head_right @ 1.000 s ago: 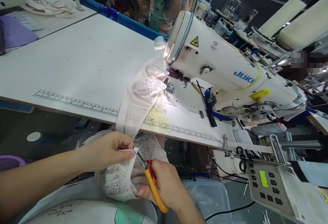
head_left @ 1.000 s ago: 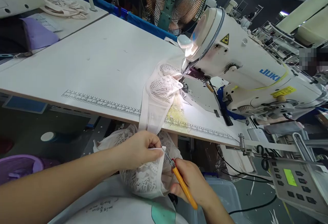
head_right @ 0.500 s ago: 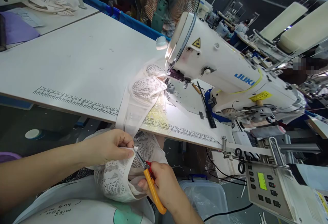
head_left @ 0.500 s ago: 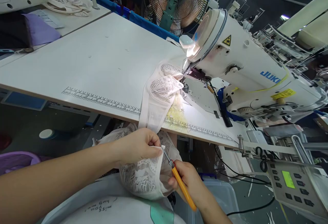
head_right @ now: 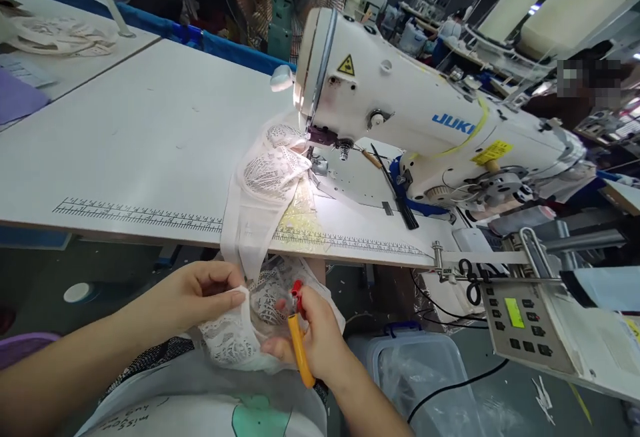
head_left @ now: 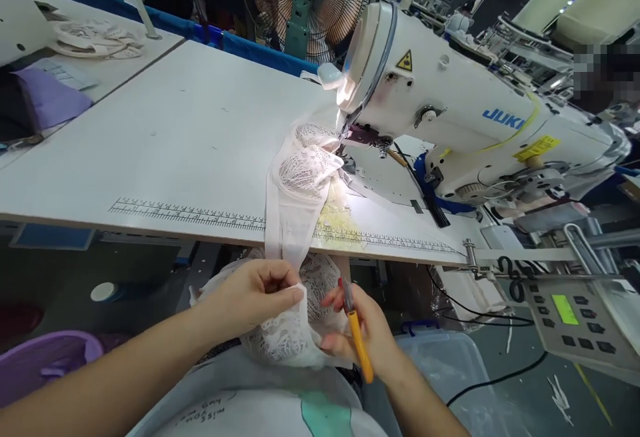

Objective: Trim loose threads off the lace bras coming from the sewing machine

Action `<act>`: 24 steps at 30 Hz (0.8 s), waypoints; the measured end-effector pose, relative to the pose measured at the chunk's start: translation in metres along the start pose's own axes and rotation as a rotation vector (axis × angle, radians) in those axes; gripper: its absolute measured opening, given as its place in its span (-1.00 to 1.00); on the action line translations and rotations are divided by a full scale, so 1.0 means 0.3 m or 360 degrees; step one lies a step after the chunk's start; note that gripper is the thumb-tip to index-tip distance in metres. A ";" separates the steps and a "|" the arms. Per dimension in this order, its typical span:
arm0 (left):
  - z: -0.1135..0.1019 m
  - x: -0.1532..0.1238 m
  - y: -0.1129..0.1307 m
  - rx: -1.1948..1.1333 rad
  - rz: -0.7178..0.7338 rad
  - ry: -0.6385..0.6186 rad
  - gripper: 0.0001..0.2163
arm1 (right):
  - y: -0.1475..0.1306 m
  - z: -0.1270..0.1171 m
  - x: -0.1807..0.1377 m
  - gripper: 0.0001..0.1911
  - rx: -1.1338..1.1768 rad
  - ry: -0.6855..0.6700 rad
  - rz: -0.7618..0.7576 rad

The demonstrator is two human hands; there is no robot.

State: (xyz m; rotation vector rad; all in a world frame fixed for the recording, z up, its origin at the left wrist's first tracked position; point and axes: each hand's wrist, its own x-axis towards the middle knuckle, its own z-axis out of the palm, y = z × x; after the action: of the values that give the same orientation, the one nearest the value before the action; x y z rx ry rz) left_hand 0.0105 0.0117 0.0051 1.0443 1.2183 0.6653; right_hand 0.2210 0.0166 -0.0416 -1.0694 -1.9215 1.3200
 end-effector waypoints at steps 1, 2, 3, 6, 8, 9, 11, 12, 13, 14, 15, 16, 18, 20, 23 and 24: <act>-0.004 -0.008 -0.005 -0.0033 -0.0015 0.0056 -0.80 | -0.012 0.014 0.003 -0.57 -0.0001 -0.0005 -0.0049; -0.009 -0.016 -0.011 -0.0078 -0.0024 0.0120 -0.80 | -0.019 0.031 0.005 -0.62 -0.0014 -0.0014 -0.0091; -0.014 -0.024 -0.017 -0.0130 -0.0030 0.0185 -0.80 | -0.020 0.049 0.005 -0.68 -0.0030 -0.0024 -0.0126; -0.027 -0.043 -0.032 -0.0282 -0.0032 0.0385 -0.84 | 0.005 0.102 -0.003 -0.80 -0.0120 -0.0002 -0.0217; -0.032 -0.055 -0.038 -0.0364 -0.0029 0.0493 -0.89 | 0.026 0.123 -0.012 -0.83 -0.0149 0.0025 -0.0232; -0.033 -0.061 -0.040 -0.0397 -0.0019 0.0538 -0.91 | 0.032 0.128 -0.016 -0.84 -0.0141 0.0030 -0.0205; -0.035 -0.072 -0.042 -0.0454 0.0023 0.0614 -0.95 | 0.034 0.128 -0.021 -0.84 -0.0079 0.0014 -0.0094; -0.036 -0.078 -0.043 -0.0472 0.0043 0.0649 -0.97 | 0.031 0.124 -0.020 -0.84 -0.0057 0.0009 -0.0034; -0.038 -0.082 -0.045 -0.0479 0.0063 0.0678 -0.98 | 0.027 0.119 -0.019 -0.84 -0.0059 0.0012 0.0004; -0.041 -0.086 -0.048 -0.0475 0.0087 0.0692 -0.97 | 0.023 0.114 -0.016 -0.85 -0.0080 0.0018 0.0001; -0.046 -0.088 -0.052 -0.0459 0.0112 0.0696 -0.96 | 0.020 0.110 -0.013 -0.85 -0.0109 0.0028 -0.0051; -0.051 -0.088 -0.059 -0.0435 0.0143 0.0692 -0.97 | 0.018 0.107 -0.009 -0.87 -0.0139 0.0035 -0.0136; -0.063 -0.084 -0.075 -0.0387 0.0221 0.0671 -0.97 | 0.019 0.104 -0.004 -0.91 -0.0162 0.0036 -0.0315; -0.075 -0.079 -0.094 -0.0349 0.0292 0.0659 -0.97 | 0.020 0.107 0.000 -0.94 -0.0138 0.0018 -0.0394; -0.094 -0.080 -0.117 -0.0249 0.0385 0.0660 -0.94 | 0.016 0.115 0.003 -0.96 -0.0108 0.0013 -0.0383; -0.099 -0.085 -0.121 -0.0142 0.0434 0.0676 -0.93 | 0.013 0.117 0.005 -0.96 -0.0102 0.0014 -0.0372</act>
State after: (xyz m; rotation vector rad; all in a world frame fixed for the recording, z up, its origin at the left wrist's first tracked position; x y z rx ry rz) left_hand -0.0287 -0.0168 -0.0172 1.0339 1.4041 1.1886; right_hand 0.1932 0.0015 -0.0575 -0.8476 -2.0245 1.1297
